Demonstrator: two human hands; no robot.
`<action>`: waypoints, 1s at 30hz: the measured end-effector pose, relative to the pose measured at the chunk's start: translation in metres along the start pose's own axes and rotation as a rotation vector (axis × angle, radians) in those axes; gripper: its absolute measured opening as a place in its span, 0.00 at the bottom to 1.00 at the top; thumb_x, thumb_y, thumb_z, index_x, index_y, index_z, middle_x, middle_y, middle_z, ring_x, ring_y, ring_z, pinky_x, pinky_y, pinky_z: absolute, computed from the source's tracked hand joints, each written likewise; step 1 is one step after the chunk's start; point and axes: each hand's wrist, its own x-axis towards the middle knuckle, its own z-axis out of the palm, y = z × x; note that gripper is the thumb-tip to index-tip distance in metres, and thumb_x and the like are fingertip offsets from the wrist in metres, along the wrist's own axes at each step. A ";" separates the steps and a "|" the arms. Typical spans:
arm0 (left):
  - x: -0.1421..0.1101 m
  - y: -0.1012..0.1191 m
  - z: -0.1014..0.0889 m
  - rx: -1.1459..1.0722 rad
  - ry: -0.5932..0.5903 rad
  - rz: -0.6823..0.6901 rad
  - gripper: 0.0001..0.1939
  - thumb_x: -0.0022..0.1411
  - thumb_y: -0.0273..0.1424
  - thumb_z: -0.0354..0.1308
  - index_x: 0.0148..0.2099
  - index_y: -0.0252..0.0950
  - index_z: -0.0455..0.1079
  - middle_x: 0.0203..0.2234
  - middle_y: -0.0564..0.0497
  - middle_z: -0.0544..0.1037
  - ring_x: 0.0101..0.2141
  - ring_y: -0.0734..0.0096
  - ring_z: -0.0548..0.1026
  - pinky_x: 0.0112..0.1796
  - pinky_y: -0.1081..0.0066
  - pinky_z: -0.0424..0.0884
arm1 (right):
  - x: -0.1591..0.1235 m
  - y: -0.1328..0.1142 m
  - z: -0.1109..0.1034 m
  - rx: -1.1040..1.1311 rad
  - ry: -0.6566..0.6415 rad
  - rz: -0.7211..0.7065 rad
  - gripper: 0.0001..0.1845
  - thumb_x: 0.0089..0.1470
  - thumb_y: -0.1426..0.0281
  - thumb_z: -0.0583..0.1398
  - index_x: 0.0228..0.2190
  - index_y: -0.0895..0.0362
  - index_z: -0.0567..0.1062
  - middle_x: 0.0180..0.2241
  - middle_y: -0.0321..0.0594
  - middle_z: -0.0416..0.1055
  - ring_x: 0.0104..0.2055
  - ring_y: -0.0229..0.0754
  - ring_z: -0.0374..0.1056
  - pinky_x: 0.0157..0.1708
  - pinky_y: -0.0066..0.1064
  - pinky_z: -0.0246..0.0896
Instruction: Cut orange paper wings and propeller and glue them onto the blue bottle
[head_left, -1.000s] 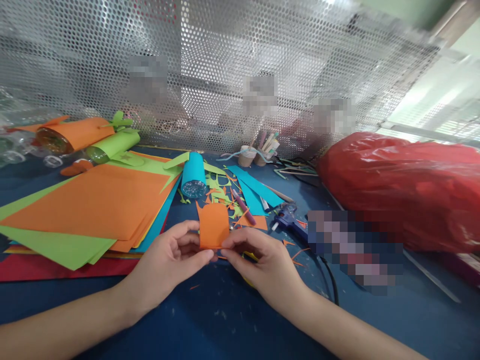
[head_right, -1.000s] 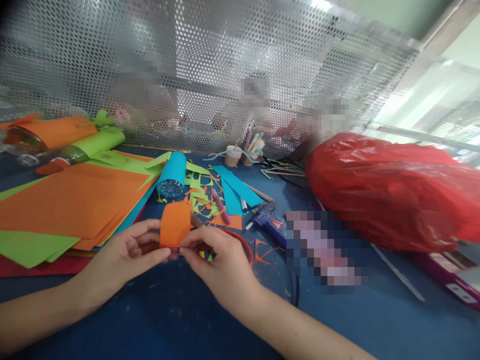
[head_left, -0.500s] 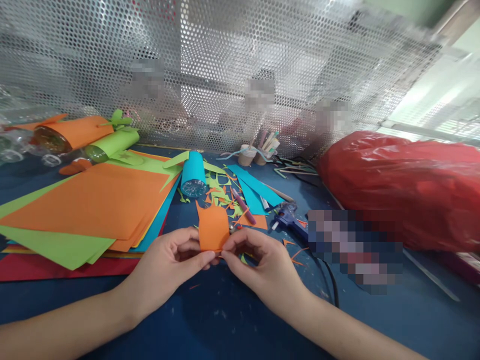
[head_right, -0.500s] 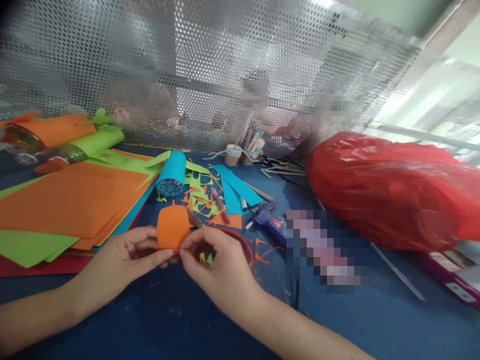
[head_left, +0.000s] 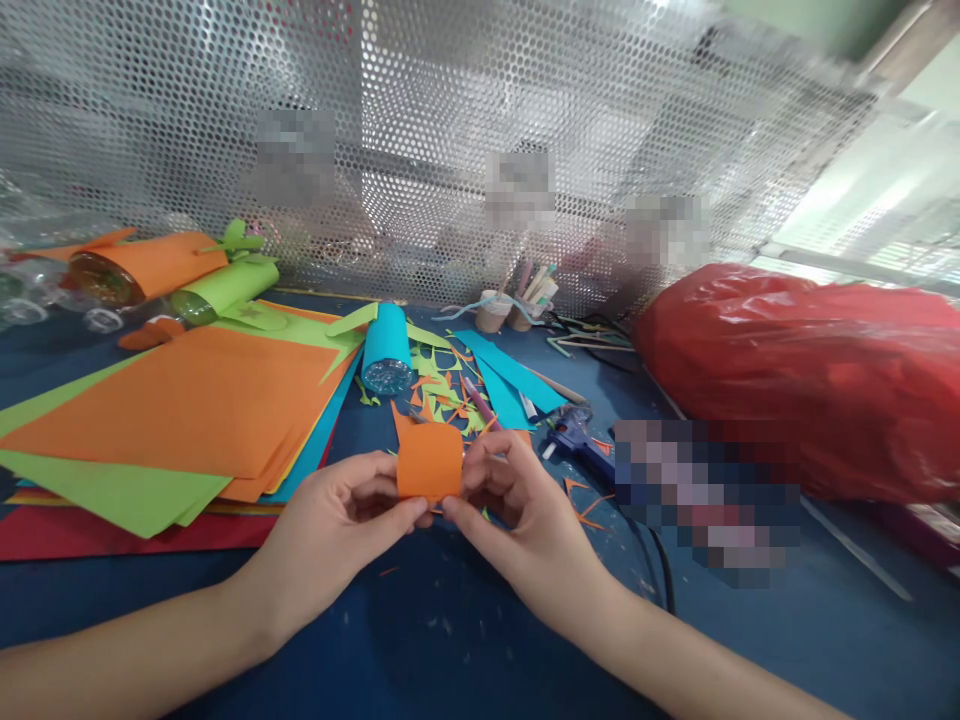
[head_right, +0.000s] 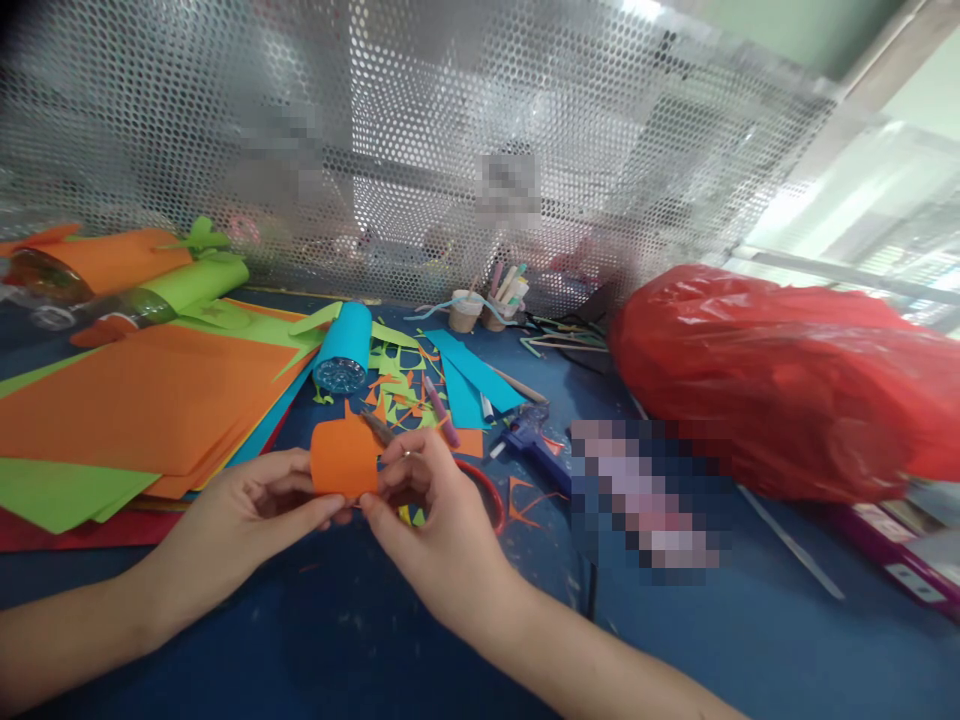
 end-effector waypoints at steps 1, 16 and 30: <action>0.000 0.001 0.000 0.012 0.008 -0.002 0.08 0.58 0.29 0.60 0.42 0.40 0.75 0.32 0.53 0.83 0.35 0.67 0.79 0.40 0.72 0.74 | 0.000 0.000 0.000 0.004 -0.008 0.008 0.12 0.54 0.74 0.58 0.37 0.51 0.60 0.31 0.32 0.66 0.34 0.37 0.70 0.35 0.31 0.68; 0.003 0.002 -0.002 -0.020 -0.042 -0.052 0.07 0.58 0.30 0.60 0.41 0.38 0.74 0.30 0.51 0.82 0.33 0.67 0.80 0.36 0.71 0.75 | 0.002 0.002 -0.006 -0.203 0.009 -0.100 0.21 0.52 0.76 0.61 0.46 0.51 0.65 0.34 0.36 0.72 0.37 0.39 0.73 0.40 0.32 0.72; 0.001 -0.003 -0.002 0.002 -0.068 -0.090 0.20 0.59 0.33 0.60 0.53 0.37 0.64 0.28 0.53 0.82 0.35 0.67 0.80 0.40 0.70 0.73 | 0.003 0.007 -0.011 -0.314 0.014 -0.123 0.21 0.52 0.76 0.62 0.48 0.51 0.68 0.38 0.38 0.73 0.40 0.40 0.72 0.39 0.32 0.72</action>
